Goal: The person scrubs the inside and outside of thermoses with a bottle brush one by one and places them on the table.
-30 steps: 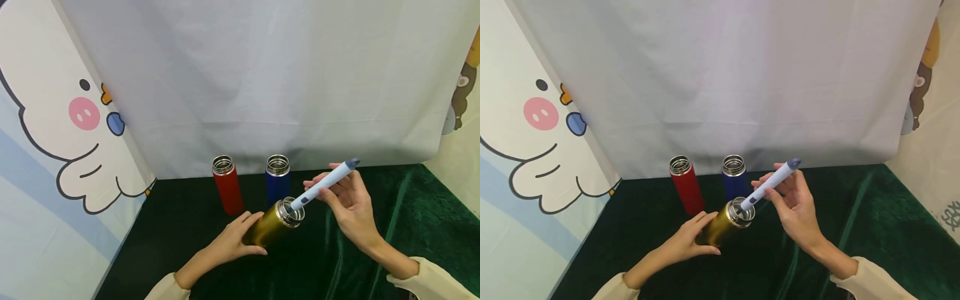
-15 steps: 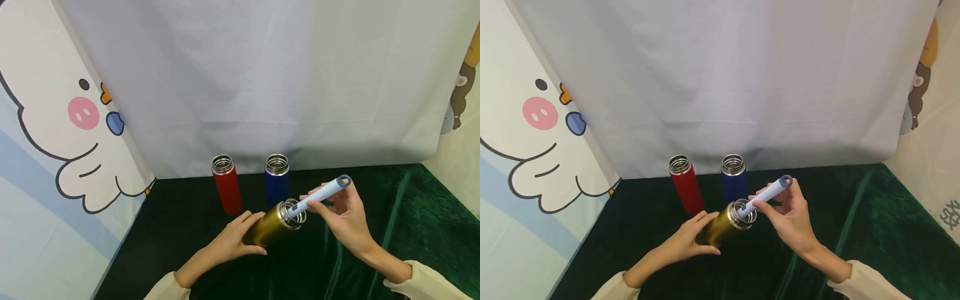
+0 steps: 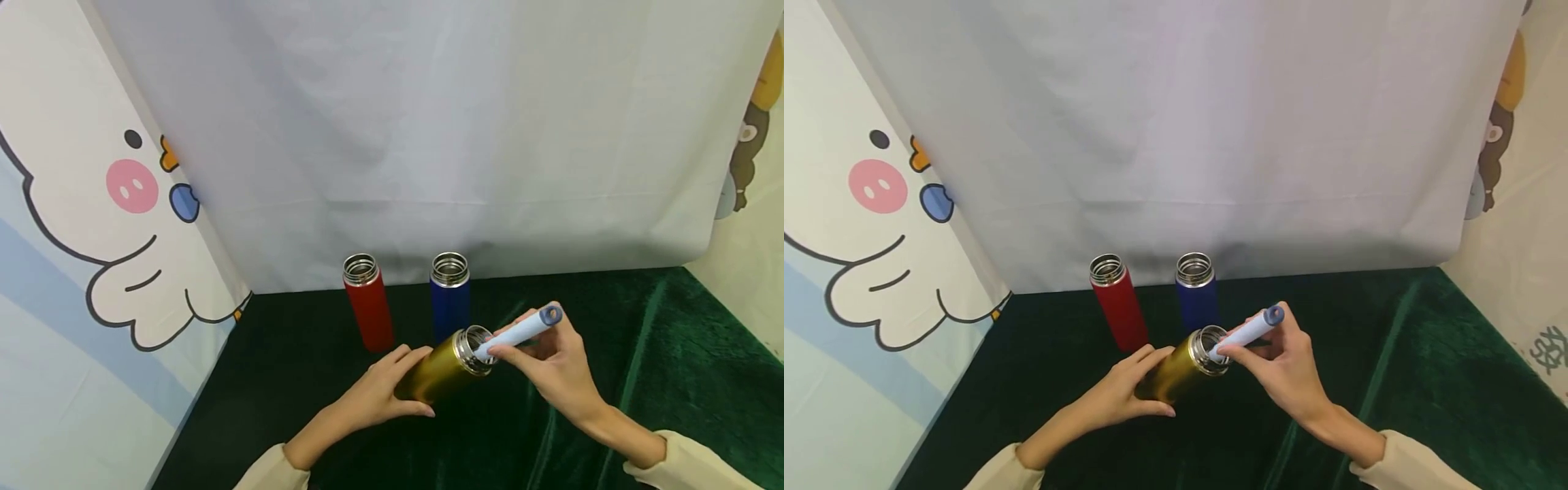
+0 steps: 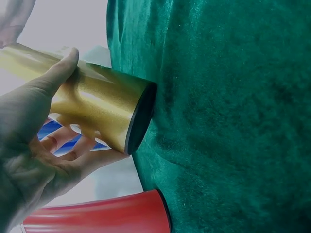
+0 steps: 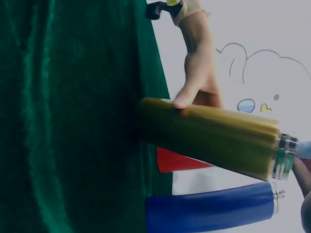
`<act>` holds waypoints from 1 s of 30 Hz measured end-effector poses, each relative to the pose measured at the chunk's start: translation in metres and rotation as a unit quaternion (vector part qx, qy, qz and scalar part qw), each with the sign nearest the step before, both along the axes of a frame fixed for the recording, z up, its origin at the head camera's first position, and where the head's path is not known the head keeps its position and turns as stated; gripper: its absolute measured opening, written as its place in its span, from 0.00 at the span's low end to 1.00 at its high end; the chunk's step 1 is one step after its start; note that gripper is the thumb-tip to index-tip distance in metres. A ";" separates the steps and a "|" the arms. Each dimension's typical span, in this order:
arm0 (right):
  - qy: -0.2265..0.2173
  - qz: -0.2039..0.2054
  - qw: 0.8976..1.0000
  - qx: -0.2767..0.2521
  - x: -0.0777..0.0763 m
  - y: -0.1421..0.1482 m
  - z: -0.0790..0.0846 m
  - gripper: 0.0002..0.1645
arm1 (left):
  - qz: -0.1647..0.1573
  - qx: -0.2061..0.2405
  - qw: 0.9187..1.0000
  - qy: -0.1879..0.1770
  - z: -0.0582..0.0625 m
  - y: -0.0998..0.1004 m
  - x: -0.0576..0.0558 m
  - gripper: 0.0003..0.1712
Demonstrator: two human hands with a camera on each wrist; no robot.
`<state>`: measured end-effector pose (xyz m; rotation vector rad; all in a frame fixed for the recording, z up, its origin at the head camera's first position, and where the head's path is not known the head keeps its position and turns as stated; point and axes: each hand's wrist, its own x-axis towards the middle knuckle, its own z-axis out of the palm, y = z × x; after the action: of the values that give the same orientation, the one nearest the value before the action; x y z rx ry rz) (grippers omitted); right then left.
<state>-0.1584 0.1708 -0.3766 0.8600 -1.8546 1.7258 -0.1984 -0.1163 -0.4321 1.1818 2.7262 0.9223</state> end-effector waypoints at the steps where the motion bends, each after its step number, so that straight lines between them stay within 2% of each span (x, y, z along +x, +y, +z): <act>1: -0.008 0.000 1.000 0.012 0.001 -0.002 -0.002 0.24 | 0.002 0.000 1.000 0.001 0.000 0.000 0.001 0.47; 3: -0.011 0.008 1.000 0.021 0.003 -0.003 -0.002 0.24 | 0.005 0.002 1.000 0.001 0.001 0.000 0.002 0.47; 5: 0.001 0.016 1.000 0.008 0.002 -0.003 0.004 0.24 | 0.008 0.003 1.000 -0.002 0.002 0.000 0.002 0.47; 10: 0.044 0.029 0.995 -0.085 -0.006 0.006 0.031 0.28 | 0.016 0.000 1.000 -0.008 0.004 -0.001 0.002 0.47; 14: 0.050 0.011 0.991 -0.128 -0.007 0.010 0.034 0.27 | 0.018 -0.007 1.000 -0.006 0.004 0.000 0.002 0.47; 17: 0.031 -0.014 0.991 -0.129 -0.006 0.006 0.022 0.28 | 0.016 -0.010 1.000 -0.004 0.002 0.001 0.002 0.47; 20: 0.009 -0.007 0.994 -0.106 -0.005 0.000 0.006 0.29 | 0.014 -0.015 1.000 -0.002 0.002 0.003 0.002 0.47; 23: -0.006 0.018 0.998 -0.052 -0.004 -0.003 -0.006 0.26 | 0.014 -0.019 1.000 0.001 0.002 0.004 0.001 0.48; 25: -0.007 0.031 0.999 -0.021 -0.003 -0.003 -0.006 0.26 | 0.017 -0.020 1.000 0.001 0.002 0.004 0.001 0.48; 27: 0.002 0.038 0.999 -0.013 -0.004 -0.001 -0.001 0.27 | 0.019 -0.018 1.000 0.000 0.002 0.004 0.001 0.47; 30: 0.012 0.054 0.997 -0.055 -0.008 0.005 0.011 0.31 | 0.021 -0.019 1.000 -0.005 0.002 0.004 0.001 0.47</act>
<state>-0.1661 0.1761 -0.3653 0.9473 -1.7085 1.8555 -0.1978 -0.1125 -0.4303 1.1132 2.7584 0.8736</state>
